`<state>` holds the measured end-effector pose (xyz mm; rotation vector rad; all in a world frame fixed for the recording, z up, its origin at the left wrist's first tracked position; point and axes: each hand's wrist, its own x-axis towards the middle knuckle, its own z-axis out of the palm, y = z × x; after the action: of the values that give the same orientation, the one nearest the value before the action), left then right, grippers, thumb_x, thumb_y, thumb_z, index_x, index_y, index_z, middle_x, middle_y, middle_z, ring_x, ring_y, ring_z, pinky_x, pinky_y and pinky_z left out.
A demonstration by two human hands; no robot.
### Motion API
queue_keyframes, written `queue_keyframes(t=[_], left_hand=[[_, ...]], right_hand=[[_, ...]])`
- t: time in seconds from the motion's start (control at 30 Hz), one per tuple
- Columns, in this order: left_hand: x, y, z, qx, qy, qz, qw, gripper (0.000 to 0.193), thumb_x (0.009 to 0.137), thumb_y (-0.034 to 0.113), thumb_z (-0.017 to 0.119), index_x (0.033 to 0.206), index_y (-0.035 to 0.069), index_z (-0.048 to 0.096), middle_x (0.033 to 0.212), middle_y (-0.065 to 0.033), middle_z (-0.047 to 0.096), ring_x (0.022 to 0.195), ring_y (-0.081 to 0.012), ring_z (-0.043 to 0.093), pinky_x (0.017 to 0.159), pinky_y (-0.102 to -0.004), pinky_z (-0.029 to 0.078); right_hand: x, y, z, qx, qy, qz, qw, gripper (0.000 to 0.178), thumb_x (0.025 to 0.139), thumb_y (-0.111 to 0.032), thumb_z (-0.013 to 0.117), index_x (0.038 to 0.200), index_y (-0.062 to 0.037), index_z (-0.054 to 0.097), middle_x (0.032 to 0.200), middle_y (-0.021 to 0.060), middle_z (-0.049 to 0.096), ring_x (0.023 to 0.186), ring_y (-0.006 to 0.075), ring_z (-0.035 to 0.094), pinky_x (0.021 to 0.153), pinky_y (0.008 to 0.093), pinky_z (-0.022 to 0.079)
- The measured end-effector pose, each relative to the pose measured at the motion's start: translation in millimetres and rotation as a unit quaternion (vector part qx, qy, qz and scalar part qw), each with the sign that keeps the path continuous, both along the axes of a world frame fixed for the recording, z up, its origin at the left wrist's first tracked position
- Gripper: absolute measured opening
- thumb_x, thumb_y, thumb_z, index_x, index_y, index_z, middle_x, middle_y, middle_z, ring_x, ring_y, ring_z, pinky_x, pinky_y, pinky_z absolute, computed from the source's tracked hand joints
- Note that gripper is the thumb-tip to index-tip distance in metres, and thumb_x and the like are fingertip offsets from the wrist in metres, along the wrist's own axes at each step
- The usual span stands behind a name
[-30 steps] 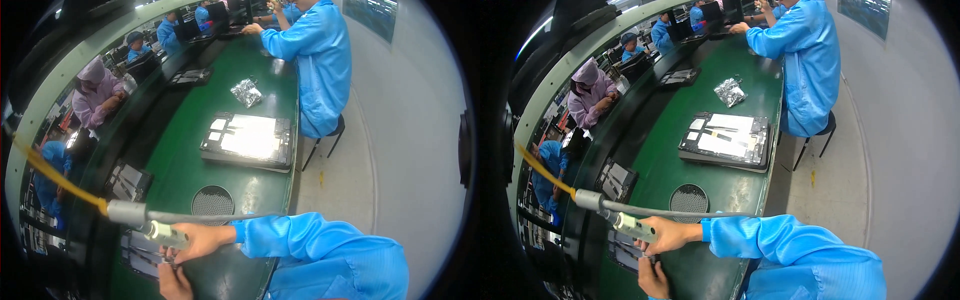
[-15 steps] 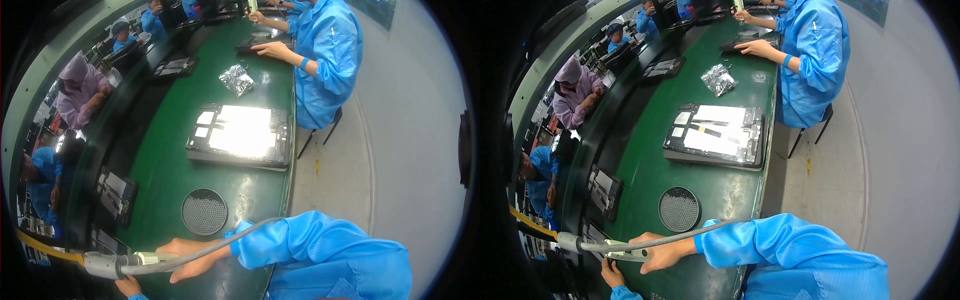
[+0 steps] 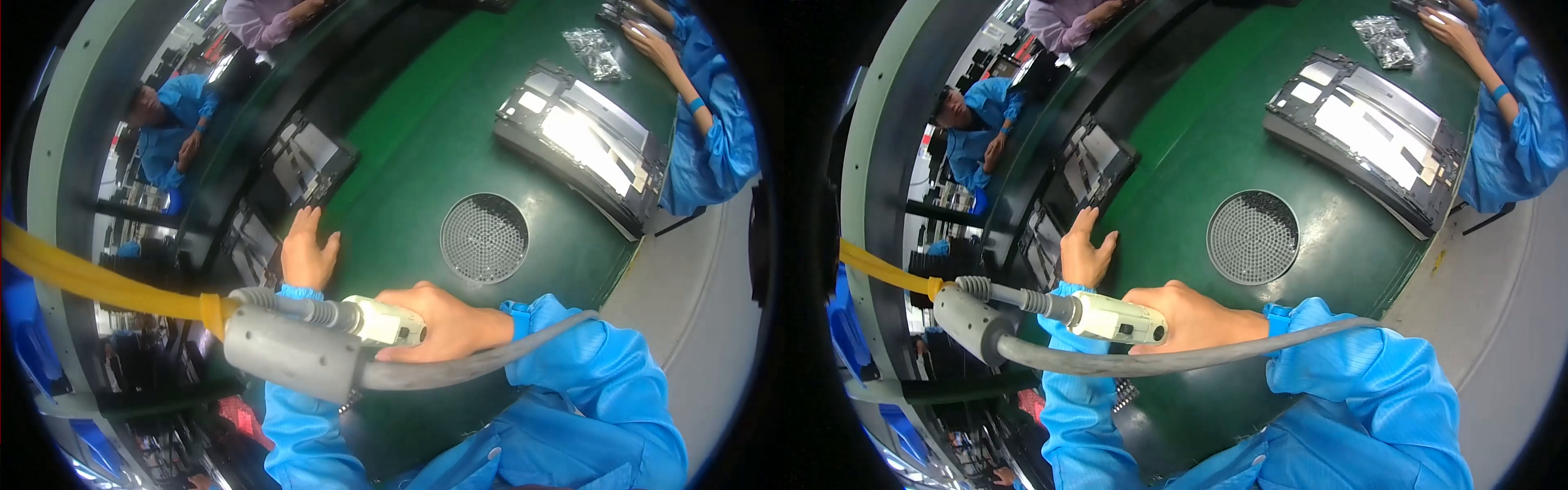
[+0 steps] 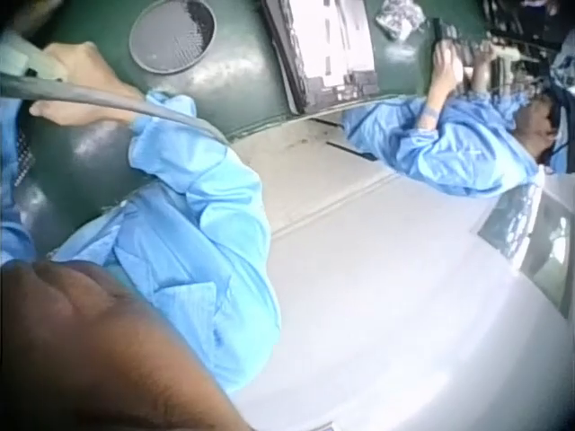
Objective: The person assembles electronic tablet assemblies by picking them up from the assembly line, placing small components onto each frame by hand, fastening screws using an electric screwdriver, and passing the completed units along the table.
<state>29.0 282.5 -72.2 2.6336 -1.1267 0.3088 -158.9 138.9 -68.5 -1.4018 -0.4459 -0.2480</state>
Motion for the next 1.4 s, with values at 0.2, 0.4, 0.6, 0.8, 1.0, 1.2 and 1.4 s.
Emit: queue_keyframes(t=[0.2, 0.4, 0.6, 0.8, 1.0, 1.2, 1.4], left_hand=[[52, 1, -1, 0.146, -0.055, 0.028, 0.987, 0.073, 0.056, 0.004, 0.070, 0.124, -0.001, 0.042, 0.124, -0.0222, 0.047, 0.116, -0.0354, 0.045, 0.096, -0.0391, 0.039], [62, -17, 6, 0.180, 0.020, 0.119, 0.976, 0.074, 0.058, 0.005, 0.063, 0.128, 0.000, 0.039, 0.118, -0.0231, 0.051, 0.109, -0.0365, 0.049, 0.092, -0.0403, 0.042], [81, 26, 24, 0.075, -0.155, 0.207, 0.963, 0.050, 0.063, 0.007, 0.055, 0.112, 0.000, 0.054, 0.092, -0.0245, 0.062, 0.086, -0.0426, 0.057, 0.082, -0.0468, 0.045], [17, 45, 51, 0.000, -0.117, 0.095, 0.989, 0.049, 0.062, 0.008, 0.057, 0.110, -0.001, 0.058, 0.099, -0.0232, 0.062, 0.092, -0.0370, 0.059, 0.083, -0.0406, 0.046], [-72, 60, 53, -0.106, 0.009, -0.094, 0.990, 0.047, 0.063, -0.001, 0.055, 0.110, -0.004, 0.055, 0.100, -0.0210, 0.060, 0.091, -0.0322, 0.060, 0.083, -0.0345, 0.046], [-129, 83, 50, -0.080, -0.060, -0.071, 0.992, 0.053, 0.058, -0.001, 0.056, 0.111, -0.004, 0.055, 0.106, -0.0213, 0.059, 0.098, -0.0354, 0.057, 0.090, -0.0379, 0.042], [-190, 85, 33, -0.052, -0.103, -0.076, 0.990, 0.050, 0.060, 0.010, 0.063, 0.108, -0.004, 0.056, 0.109, -0.0197, 0.059, 0.102, -0.0384, 0.055, 0.089, -0.0444, 0.041]], right_hand=[[3, 11, -1, 0.015, -0.036, -0.003, 0.999, 0.043, 0.067, -0.013, 0.073, 0.103, -0.0008, 0.054, 0.081, 0.0148, 0.064, 0.070, 0.0257, 0.063, 0.060, 0.0331, 0.049], [-7, 1, 12, 0.059, 0.024, 0.017, 0.998, 0.030, 0.059, -0.008, 0.065, 0.084, 0.0034, 0.051, 0.073, 0.0176, 0.057, 0.071, 0.0328, 0.059, 0.061, 0.0397, 0.045], [-6, 3, 17, 0.053, 0.044, 0.052, 0.996, 0.028, 0.058, -0.007, 0.063, 0.080, 0.0050, 0.051, 0.072, 0.0177, 0.056, 0.068, 0.0319, 0.057, 0.060, 0.0397, 0.043], [-3, 2, 16, 0.033, 0.022, -0.001, 0.999, 0.030, 0.058, -0.009, 0.066, 0.081, 0.0046, 0.053, 0.074, 0.0189, 0.057, 0.072, 0.0342, 0.058, 0.062, 0.0391, 0.044], [1, -9, 20, 0.024, -0.025, -0.084, 0.996, 0.026, 0.058, -0.006, 0.067, 0.079, 0.0031, 0.053, 0.070, 0.0182, 0.058, 0.066, 0.0320, 0.060, 0.058, 0.0378, 0.046], [-6, -26, 29, -0.036, -0.056, -0.191, 0.979, 0.031, 0.059, -0.006, 0.069, 0.085, 0.0022, 0.055, 0.074, 0.0162, 0.059, 0.070, 0.0293, 0.060, 0.060, 0.0353, 0.046], [5, -51, 10, -0.138, -0.024, -0.270, 0.953, 0.046, 0.068, -0.018, 0.076, 0.106, -0.0023, 0.058, 0.091, 0.0109, 0.064, 0.080, 0.0165, 0.060, 0.071, 0.0317, 0.048]])
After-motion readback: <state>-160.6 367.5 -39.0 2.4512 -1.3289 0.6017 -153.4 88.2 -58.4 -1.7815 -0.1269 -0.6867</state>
